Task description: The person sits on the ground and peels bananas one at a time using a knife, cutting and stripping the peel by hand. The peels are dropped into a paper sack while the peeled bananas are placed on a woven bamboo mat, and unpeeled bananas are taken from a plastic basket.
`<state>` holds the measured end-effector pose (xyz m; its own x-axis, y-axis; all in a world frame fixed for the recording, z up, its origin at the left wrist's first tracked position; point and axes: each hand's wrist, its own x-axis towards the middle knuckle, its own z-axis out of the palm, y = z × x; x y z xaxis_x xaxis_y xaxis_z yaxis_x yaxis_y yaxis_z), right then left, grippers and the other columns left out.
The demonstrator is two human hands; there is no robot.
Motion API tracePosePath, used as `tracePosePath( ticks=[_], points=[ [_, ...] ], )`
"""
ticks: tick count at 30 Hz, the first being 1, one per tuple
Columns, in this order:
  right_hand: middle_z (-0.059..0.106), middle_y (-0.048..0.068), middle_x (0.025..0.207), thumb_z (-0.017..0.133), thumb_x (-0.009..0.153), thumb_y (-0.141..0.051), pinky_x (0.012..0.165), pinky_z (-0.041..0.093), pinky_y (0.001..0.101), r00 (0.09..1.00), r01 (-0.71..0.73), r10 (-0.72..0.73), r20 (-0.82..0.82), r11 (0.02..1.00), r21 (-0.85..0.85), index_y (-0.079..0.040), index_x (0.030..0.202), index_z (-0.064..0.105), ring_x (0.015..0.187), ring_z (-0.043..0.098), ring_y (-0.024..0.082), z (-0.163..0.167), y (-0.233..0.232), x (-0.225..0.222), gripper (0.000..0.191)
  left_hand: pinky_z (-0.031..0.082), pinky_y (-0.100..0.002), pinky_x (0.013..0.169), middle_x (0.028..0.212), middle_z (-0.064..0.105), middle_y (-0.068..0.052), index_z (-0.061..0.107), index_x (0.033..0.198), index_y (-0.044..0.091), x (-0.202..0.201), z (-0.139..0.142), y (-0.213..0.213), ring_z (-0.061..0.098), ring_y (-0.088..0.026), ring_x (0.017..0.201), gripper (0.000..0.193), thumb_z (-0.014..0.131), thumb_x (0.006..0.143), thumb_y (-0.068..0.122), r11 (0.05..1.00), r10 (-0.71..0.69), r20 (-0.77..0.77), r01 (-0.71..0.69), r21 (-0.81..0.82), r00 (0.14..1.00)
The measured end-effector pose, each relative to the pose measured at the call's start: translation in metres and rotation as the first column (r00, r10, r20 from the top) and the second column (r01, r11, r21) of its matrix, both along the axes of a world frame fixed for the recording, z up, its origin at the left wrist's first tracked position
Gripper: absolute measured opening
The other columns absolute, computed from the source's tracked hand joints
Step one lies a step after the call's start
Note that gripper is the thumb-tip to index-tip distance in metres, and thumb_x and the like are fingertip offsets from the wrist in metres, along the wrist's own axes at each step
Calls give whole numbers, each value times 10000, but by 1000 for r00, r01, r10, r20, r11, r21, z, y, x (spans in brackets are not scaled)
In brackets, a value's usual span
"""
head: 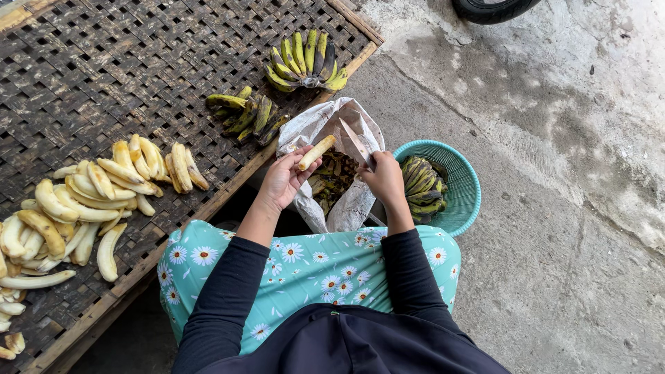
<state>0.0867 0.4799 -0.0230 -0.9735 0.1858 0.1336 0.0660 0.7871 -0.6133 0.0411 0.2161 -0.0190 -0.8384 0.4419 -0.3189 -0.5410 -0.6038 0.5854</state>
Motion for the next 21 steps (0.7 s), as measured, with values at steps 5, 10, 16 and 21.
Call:
tracePosePath(
  ticks=[5,10,16,21],
  points=[
    [727,177,1042,713,917,-107,727,542,335,993,-94,108,42,963,-252,-25,1239,693,788,676,215,2,9,-1,332,627,-272,893,1201,685,-270,572,1335,-120,-1,-6,-1,732,-241,1029,376,439,1045,79,999,-29,6,29,16,1000],
    [713,-53,1056,754,850,-112,461,422,209,958,-149,284,43,619,-771,-85,1370,567,567,521,21,26,-7,4,553,629,-255,874,1215,667,-297,563,1340,-151,2,-4,5,746,-250,1001,391,459,1070,112,982,-145,63,136,128,987],
    [663,12,800,759,957,-147,460,410,210,979,-130,195,-61,369,-920,6,1144,685,565,542,48,24,-41,5,253,613,-426,917,1168,686,-236,555,1281,-73,14,8,20,710,-312,1062,705,331,981,525,932,-231,103,190,310,967],
    [650,3,921,816,909,-115,606,461,208,959,-249,121,-254,788,-564,-17,1137,658,746,557,37,20,-78,16,295,584,-409,879,1131,644,-103,480,1255,137,18,-30,50,667,-242,1040,390,356,1071,458,943,197,204,-242,228,959]
  ],
)
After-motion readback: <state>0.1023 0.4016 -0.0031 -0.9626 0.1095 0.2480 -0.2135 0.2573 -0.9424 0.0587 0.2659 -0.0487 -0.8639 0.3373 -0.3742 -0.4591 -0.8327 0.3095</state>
